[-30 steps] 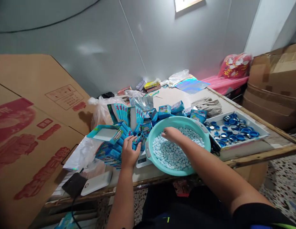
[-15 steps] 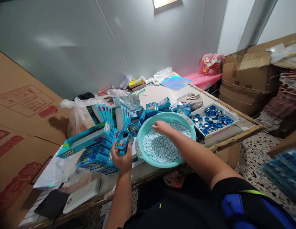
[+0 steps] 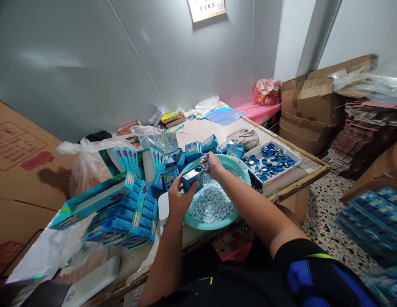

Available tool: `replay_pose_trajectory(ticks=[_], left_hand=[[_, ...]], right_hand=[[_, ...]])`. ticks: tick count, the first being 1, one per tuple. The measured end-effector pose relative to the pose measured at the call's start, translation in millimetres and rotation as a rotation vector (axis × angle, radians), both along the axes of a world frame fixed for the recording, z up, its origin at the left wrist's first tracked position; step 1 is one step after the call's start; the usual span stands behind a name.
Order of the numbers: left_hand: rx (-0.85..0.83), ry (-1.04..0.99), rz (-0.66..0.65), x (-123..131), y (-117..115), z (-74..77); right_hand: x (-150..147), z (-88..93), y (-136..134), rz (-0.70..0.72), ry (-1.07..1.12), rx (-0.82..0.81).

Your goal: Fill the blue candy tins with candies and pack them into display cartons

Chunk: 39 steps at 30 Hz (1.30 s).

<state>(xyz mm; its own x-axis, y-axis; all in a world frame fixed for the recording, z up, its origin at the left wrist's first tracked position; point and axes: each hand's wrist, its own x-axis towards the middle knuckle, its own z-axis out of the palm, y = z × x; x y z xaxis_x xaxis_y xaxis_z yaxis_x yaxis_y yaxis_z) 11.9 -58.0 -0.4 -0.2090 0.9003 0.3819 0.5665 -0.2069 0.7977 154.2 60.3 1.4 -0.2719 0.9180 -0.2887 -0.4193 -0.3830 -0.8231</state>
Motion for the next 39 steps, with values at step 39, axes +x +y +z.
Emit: replay_pose_trajectory(ticks=[39], left_hand=[[-0.125, 0.14, -0.048, -9, -1, -5.5]], right_hand=[[-7, 24.0, -23, -0.051, 0.212, 0.242]])
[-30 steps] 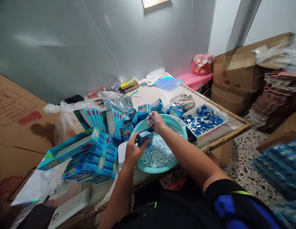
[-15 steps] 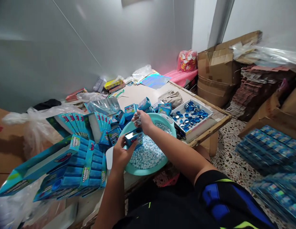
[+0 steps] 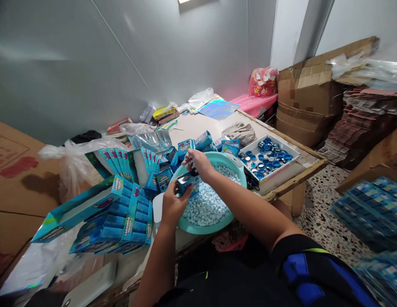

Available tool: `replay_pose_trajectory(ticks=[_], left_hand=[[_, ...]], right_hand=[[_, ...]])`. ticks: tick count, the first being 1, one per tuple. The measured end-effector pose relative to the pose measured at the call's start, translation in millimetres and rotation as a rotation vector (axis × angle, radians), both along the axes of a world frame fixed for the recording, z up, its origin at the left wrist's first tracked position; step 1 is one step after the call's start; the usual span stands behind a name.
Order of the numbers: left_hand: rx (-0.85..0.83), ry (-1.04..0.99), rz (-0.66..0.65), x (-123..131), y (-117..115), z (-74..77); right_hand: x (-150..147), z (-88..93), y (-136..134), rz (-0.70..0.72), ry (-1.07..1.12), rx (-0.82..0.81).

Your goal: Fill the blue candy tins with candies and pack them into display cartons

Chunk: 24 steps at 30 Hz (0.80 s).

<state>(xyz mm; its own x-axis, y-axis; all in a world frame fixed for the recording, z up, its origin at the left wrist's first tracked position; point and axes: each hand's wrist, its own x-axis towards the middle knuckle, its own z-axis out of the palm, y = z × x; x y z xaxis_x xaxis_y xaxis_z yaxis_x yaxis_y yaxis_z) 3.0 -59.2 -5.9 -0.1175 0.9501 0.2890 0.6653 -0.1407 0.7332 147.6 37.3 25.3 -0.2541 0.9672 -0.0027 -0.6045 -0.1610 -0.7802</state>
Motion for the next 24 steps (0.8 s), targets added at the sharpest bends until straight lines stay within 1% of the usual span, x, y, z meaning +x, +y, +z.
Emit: replay_pose_trajectory(ticks=[5, 10, 18, 24], left_hand=[[-0.019, -0.031, 0.027, 0.6, -1.3, 1.1], [-0.026, -0.025, 0.027, 1.3, -2.9, 0.9], [-0.019, -0.035, 0.057, 1.1, -2.2, 1.1], [0.011, -0.056, 0.038, 0.1, -2.5, 0.0]], right_hand=[[-1.6, -2.5, 1.1, 0.012, -0.029, 0.057], [-3.3, -5.3, 0.0, 0.029, 0.018, 0.143], [-3.8, -2.7, -3.6, 0.029, -0.001, 0.175], [-3.4, 0.5, -6.8, 0.026, -0.042, 0.196]])
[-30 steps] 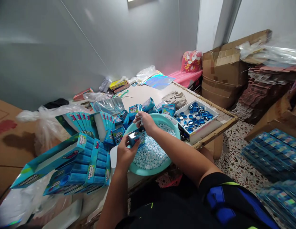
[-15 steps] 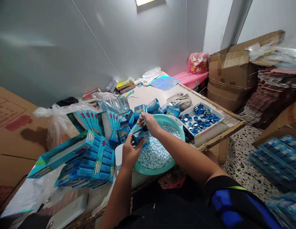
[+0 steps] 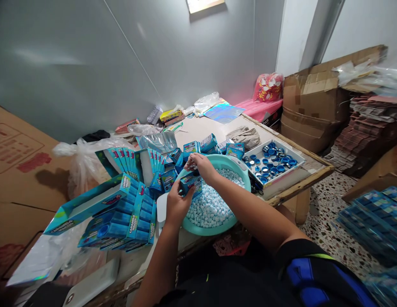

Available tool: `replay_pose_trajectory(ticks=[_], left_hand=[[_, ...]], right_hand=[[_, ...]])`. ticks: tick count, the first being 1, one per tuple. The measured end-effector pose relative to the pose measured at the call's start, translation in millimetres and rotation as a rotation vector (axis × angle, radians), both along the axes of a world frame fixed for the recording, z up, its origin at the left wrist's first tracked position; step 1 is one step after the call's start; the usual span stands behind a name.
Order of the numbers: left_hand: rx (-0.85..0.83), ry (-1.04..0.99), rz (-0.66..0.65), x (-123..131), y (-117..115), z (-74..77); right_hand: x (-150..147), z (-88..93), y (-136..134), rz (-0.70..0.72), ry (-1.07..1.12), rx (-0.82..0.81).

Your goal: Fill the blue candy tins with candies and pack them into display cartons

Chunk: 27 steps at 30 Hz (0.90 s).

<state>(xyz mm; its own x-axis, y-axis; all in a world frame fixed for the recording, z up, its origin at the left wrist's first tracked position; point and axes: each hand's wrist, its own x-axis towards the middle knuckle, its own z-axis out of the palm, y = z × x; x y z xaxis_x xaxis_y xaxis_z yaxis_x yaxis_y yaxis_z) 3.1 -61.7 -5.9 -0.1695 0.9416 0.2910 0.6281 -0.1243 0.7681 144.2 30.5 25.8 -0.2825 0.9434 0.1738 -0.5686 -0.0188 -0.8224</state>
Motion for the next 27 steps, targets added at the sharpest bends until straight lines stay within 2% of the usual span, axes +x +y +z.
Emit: replay_pose_trajectory(ticks=[9, 20, 24, 27], left_hand=[[-0.057, 0.003, 0.057, 1.5, -0.9, 1.9], [-0.043, -0.102, 0.078, 1.7, -1.6, 3.8], [-0.021, -0.149, 0.047, -1.7, -0.3, 0.4], [-0.008, -0.097, 0.018, -1.8, -0.8, 0.9]], right_hand=[[-1.1, -2.4, -1.6, 0.021, -0.014, 0.113], [-3.7, 1.4, -6.9, 0.008, -0.058, 0.122], [-3.5, 1.4, -7.4, 0.03, -0.052, 0.123], [-2.5, -0.8, -6.8, 0.039, -0.049, 0.179]])
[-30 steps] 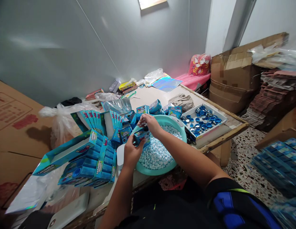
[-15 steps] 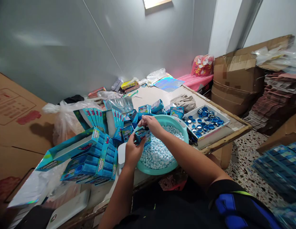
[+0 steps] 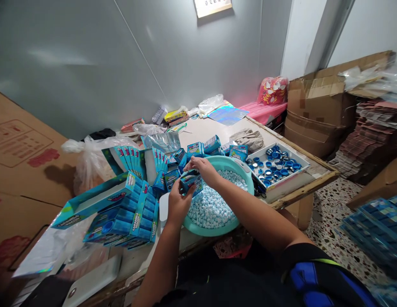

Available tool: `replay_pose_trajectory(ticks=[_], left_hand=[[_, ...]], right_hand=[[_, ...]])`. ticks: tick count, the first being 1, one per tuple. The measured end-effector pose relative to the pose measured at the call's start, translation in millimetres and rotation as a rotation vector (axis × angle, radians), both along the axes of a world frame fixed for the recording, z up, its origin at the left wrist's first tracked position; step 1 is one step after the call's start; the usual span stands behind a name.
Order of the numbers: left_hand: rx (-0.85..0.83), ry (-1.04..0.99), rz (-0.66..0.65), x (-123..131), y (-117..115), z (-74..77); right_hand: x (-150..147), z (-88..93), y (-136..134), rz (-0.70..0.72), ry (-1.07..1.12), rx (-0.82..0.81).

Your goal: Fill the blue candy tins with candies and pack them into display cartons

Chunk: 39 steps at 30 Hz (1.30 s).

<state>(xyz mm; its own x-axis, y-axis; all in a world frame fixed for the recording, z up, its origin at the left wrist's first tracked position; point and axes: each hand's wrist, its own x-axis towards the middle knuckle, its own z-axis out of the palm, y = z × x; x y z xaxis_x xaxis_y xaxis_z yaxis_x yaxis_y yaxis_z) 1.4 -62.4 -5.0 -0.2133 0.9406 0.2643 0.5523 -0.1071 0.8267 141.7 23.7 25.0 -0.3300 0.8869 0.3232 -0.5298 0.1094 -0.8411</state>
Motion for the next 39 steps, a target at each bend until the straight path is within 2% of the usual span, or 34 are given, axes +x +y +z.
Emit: replay_pose_trajectory(ticks=[4, 11, 16, 20, 22, 24, 26, 28, 30, 33, 35, 39], left_hand=[[0.016, 0.049, 0.025, 1, -1, 0.3], [-0.001, -0.078, 0.098, -5, 4, -6.3], [0.036, -0.005, 0.031, -4, 1, 0.1], [0.063, 0.076, 0.006, -3, -1, 1.5], [0.082, 0.137, 0.036, -3, -1, 0.1], [0.084, 0.159, 0.079, -4, -1, -1.6], [0.077, 0.137, 0.116, -4, -1, -2.9], [0.092, 0.065, 0.132, -4, -1, -4.1], [0.136, -0.081, 0.132, -3, -2, -5.0], [0.194, -0.284, 0.154, -1, -2, -5.3], [0.186, -0.293, 0.167, 0, -3, -4.3], [0.156, -0.267, 0.138, -2, -4, -2.5]], right_hand=[[1, -1.9, -1, -0.019, 0.004, 0.079], [2, 0.1, -7, 0.058, -0.02, 0.138], [1, -3.8, -7, 0.135, -0.035, 0.2], [2, -7.6, -6, 0.119, -0.075, 0.224], [2, -9.8, -6, 0.092, -0.155, 0.293], [2, -11.0, -7, 0.043, -0.259, 0.442], [3, -10.3, -9, -0.009, -0.33, 0.589], [5, -7.9, -11, -0.058, -0.313, 0.633], [6, -5.9, -12, -0.13, -0.222, 0.564], [4, -7.5, -11, -0.183, -0.119, 0.358], [0, -12.2, -8, -0.144, -0.106, 0.243], [-9, -21.7, -2, -0.135, -0.189, 0.163]])
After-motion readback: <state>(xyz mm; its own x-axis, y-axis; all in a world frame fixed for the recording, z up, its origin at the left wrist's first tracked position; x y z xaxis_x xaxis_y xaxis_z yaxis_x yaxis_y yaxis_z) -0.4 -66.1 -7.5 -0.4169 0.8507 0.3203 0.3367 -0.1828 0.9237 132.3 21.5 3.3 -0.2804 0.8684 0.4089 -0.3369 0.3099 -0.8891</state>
